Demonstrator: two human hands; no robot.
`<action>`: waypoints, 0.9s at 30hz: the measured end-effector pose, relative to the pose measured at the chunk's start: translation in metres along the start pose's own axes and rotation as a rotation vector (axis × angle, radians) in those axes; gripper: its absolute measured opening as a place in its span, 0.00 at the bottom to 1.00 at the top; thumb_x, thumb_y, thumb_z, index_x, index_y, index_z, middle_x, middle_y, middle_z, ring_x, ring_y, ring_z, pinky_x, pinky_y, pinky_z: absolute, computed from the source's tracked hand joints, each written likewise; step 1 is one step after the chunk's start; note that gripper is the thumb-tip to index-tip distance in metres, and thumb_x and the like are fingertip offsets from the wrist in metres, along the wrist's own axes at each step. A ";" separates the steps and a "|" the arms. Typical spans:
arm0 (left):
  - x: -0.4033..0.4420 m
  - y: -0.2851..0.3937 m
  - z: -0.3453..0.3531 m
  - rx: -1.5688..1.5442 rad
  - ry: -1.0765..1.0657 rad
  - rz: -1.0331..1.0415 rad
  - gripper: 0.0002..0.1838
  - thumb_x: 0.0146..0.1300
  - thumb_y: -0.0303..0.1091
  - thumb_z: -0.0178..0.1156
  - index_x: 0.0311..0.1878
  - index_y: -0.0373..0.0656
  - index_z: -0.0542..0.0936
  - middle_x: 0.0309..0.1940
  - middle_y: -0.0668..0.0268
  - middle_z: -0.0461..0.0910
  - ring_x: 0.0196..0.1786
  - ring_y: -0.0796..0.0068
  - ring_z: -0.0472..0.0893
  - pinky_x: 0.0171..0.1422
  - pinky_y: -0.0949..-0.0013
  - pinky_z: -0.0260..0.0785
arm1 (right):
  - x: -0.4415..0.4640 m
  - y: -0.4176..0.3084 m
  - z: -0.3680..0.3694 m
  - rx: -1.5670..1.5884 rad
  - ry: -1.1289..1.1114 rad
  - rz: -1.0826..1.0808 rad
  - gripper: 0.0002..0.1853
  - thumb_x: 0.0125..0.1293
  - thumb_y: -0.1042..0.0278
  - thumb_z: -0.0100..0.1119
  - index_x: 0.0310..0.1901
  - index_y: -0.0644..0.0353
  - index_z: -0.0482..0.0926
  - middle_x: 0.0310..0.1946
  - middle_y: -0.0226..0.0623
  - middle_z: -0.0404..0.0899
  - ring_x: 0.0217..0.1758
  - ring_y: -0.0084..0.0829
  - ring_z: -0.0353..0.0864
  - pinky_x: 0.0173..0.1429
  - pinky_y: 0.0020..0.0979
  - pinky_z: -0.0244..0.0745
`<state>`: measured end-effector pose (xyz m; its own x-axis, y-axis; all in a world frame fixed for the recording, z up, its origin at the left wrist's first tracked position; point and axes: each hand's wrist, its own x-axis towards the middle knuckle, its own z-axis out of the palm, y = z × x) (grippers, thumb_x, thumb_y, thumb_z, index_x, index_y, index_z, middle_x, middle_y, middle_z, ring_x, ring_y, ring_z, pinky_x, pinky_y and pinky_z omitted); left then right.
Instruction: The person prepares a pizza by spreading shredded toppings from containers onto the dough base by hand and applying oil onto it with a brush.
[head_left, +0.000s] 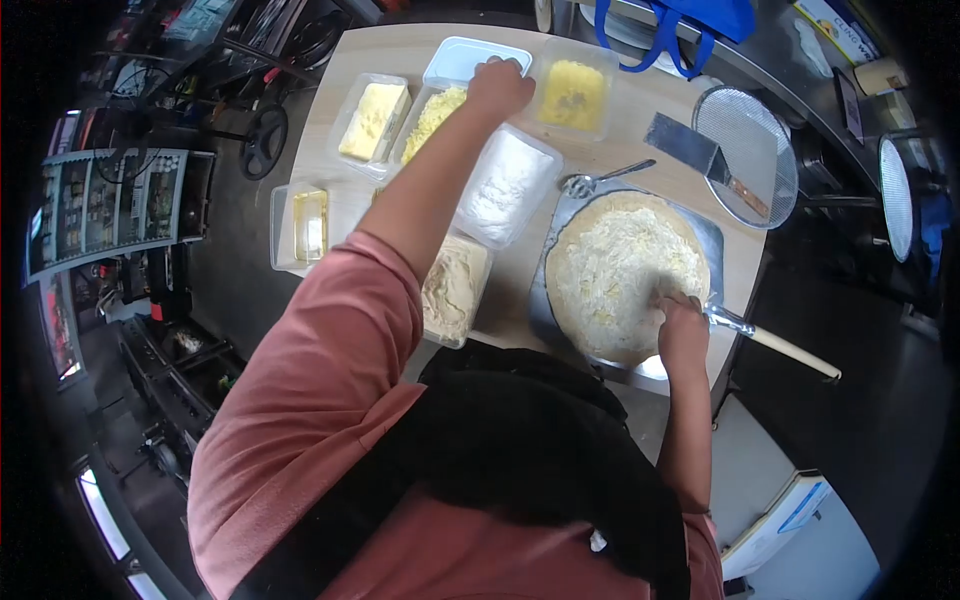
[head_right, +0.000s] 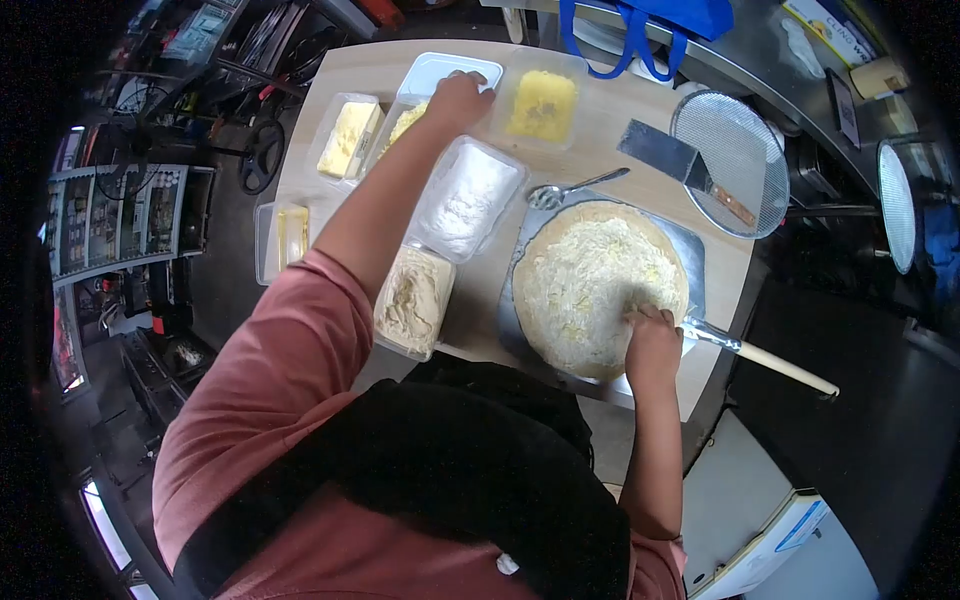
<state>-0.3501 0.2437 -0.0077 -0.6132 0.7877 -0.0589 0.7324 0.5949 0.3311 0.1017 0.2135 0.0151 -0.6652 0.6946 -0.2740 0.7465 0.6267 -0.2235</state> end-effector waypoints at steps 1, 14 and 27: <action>0.006 0.000 -0.004 -0.005 -0.109 0.023 0.22 0.63 0.43 0.58 0.53 0.39 0.82 0.52 0.45 0.80 0.55 0.46 0.79 0.62 0.53 0.70 | 0.011 -0.009 -0.009 -0.003 0.015 -0.008 0.11 0.54 0.75 0.62 0.41 0.58 0.84 0.46 0.40 0.81 0.54 0.42 0.79 0.54 0.46 0.76; 0.006 -0.030 0.019 -0.370 -0.366 0.260 0.14 0.67 0.28 0.55 0.52 0.35 0.82 0.45 0.56 0.86 0.49 0.65 0.83 0.56 0.67 0.73 | 0.266 -0.172 -0.035 -0.331 0.035 -0.548 0.10 0.59 0.63 0.64 0.40 0.57 0.81 0.36 0.36 0.86 0.42 0.35 0.87 0.45 0.38 0.81; 0.006 0.001 0.010 -0.341 0.180 0.318 0.14 0.61 0.30 0.62 0.50 0.39 0.82 0.43 0.50 0.83 0.49 0.53 0.82 0.55 0.59 0.74 | 0.206 -0.072 -0.076 0.542 0.686 0.068 0.12 0.69 0.63 0.56 0.36 0.65 0.79 0.26 0.48 0.81 0.31 0.39 0.83 0.36 0.40 0.74</action>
<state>-0.3500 0.2505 -0.0172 -0.4383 0.8638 0.2485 0.7716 0.2197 0.5970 -0.0904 0.3381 0.0457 -0.3522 0.8928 0.2808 0.5741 0.4430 -0.6886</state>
